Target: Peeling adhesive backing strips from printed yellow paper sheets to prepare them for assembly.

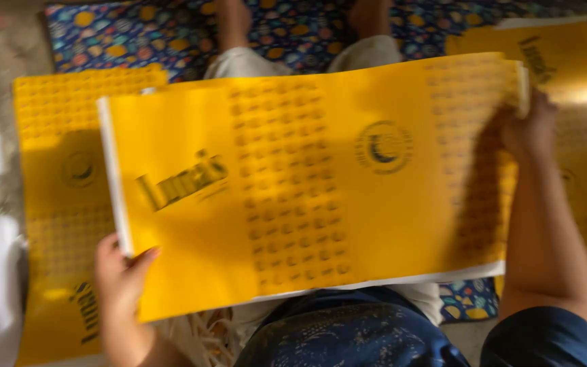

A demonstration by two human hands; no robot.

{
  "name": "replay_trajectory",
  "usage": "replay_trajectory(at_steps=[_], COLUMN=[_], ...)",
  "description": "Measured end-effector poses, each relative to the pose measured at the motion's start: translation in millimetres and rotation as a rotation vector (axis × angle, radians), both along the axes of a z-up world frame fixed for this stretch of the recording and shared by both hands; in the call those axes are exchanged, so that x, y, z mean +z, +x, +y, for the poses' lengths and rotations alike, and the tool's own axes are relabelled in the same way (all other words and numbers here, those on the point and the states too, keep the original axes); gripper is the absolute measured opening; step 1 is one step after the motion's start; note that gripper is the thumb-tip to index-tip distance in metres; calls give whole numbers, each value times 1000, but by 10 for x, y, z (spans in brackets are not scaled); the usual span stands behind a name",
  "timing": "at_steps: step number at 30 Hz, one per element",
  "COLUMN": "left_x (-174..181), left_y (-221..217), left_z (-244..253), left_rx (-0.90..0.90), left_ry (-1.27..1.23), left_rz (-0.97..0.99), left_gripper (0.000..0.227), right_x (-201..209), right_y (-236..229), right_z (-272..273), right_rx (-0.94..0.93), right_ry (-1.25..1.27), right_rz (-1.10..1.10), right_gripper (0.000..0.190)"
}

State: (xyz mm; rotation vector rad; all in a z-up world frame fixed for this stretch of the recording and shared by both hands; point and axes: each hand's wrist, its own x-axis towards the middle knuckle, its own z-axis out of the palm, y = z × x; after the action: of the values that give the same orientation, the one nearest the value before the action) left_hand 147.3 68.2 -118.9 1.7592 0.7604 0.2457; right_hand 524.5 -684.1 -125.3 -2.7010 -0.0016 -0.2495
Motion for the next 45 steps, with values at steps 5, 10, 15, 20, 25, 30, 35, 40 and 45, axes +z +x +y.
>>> replay_trajectory(at_steps=[5, 10, 15, 20, 25, 30, 35, 40, 45], left_x=[325, -28, -642, -438, -171, -795, -234, -39, -147], left_y=[-88, -94, -90, -17, -30, -122, -61, -4, -9], left_z=[344, 1166, 1220, 1048, 651, 1482, 764, 668, 1024], left_rx=[-77, -298, -97, -66, -65, -502, -48, -113, -115], left_ry=[101, 279, 59, 54, 118, 684, 100, 84, -7], left_rz=[76, 269, 217, 200, 206, 307, 239, 270, 281], left_gripper=[46, 39, 52, 70, 70, 20, 72, 75, 85], right_x=[62, 550, 271, 637, 44, 900, 582, 381, 445], right_y=[-357, -882, -141, -168, -895, -2138, -2199, -2057, -2045], right_z=[977, 2510, 1524, 610, 664, 1576, 856, 129, 88], right_rx=[337, 883, 563, -100, 162, 641, 504, -34, -63], right_ry=[72, -130, -260, 183, 79, -230, -216, 107, 160], right_rz=[-339, -80, -391, 386, -41, -113, -143, 438, 79], right_gripper=[65, 72, 60, 74, 75, 73, 68, 78, 51])
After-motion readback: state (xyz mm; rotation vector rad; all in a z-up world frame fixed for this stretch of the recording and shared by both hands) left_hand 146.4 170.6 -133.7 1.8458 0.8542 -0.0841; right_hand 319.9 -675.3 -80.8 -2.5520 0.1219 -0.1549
